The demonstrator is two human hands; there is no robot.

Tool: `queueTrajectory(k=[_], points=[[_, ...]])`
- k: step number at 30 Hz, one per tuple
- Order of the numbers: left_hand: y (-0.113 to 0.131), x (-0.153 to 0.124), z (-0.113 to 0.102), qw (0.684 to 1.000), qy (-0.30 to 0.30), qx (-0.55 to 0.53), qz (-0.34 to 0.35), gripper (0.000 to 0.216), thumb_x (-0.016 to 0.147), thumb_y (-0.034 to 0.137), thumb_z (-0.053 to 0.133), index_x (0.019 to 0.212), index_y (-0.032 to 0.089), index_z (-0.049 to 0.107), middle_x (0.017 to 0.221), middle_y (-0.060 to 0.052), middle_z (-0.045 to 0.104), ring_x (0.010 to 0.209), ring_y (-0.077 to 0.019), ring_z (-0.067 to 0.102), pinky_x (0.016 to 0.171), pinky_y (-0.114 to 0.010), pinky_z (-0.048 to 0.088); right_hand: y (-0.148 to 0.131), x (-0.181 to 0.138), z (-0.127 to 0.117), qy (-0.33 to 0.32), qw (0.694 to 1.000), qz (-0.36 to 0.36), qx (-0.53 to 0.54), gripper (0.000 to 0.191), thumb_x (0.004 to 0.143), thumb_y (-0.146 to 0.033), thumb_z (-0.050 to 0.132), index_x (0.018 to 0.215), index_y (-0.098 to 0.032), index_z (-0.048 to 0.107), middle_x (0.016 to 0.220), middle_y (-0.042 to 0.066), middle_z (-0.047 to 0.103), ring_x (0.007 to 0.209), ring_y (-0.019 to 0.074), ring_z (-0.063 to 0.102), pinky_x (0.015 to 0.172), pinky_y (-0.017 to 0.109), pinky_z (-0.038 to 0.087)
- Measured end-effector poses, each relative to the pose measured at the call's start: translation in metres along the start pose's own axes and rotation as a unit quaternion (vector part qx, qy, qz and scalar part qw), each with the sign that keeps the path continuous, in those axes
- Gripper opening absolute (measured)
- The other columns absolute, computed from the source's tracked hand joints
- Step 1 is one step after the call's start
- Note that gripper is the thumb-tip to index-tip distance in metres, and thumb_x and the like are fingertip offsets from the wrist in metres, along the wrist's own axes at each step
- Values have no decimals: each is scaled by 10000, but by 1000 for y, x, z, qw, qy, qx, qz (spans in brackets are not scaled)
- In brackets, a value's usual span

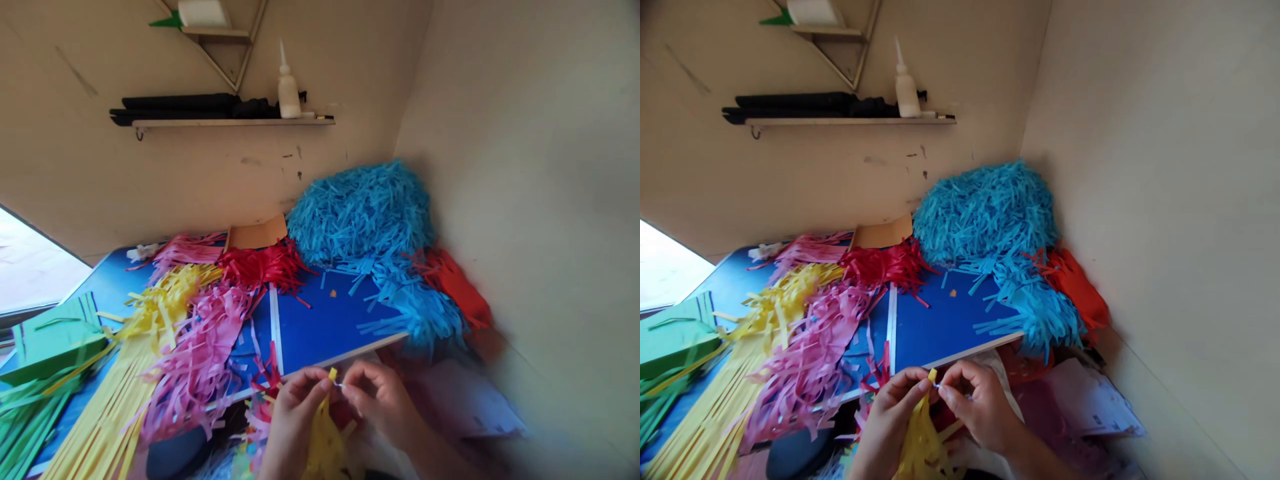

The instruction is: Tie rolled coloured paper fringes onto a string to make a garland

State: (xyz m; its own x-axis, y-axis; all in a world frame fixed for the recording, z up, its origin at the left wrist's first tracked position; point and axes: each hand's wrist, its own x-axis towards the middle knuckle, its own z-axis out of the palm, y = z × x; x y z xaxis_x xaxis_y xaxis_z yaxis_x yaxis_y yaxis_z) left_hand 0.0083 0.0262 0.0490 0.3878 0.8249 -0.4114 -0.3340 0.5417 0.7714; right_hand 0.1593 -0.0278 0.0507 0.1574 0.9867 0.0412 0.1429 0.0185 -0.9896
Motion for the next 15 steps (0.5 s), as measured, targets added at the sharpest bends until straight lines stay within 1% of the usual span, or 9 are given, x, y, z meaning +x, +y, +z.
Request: queueTrajectory(k=[4, 7, 11, 15], points=[[1, 1, -1, 999, -6, -11, -31, 339, 547, 359, 917, 727, 164, 706, 619, -7, 692, 581, -114, 632, 598, -199, 492, 6, 0, 0, 33, 999, 0, 2, 186, 865, -342, 617, 759, -191, 639, 666, -16, 621, 603, 119, 545, 586, 211, 437], [3, 1, 3, 999, 9, -21, -26, 347, 522, 354, 927, 713, 165, 708, 630, 4, 690, 574, -105, 632, 613, -199, 505, 7, 0, 0, 56, 998, 3, 19, 229, 871, -386, 620, 754, -189, 631, 611, -29, 581, 550, 108, 521, 539, 200, 414], [4, -1, 7, 999, 9, -20, -26, 346, 529, 358, 922, 707, 162, 701, 637, 1, 686, 569, -103, 628, 602, -196, 502, 5, -1, 2, 45, 998, -5, 40, 252, 875, -407, 622, 747, -189, 627, 581, -39, 554, 516, 100, 505, 520, 197, 406], [3, 0, 7, 1000, 8, -17, -21, 339, 539, 347, 918, 712, 158, 696, 662, -10, 694, 584, -116, 636, 616, -215, 516, 5, -2, 4, 55, 998, -14, 14, 222, 865, -371, 611, 739, -190, 631, 622, -25, 589, 546, 108, 520, 539, 205, 417]])
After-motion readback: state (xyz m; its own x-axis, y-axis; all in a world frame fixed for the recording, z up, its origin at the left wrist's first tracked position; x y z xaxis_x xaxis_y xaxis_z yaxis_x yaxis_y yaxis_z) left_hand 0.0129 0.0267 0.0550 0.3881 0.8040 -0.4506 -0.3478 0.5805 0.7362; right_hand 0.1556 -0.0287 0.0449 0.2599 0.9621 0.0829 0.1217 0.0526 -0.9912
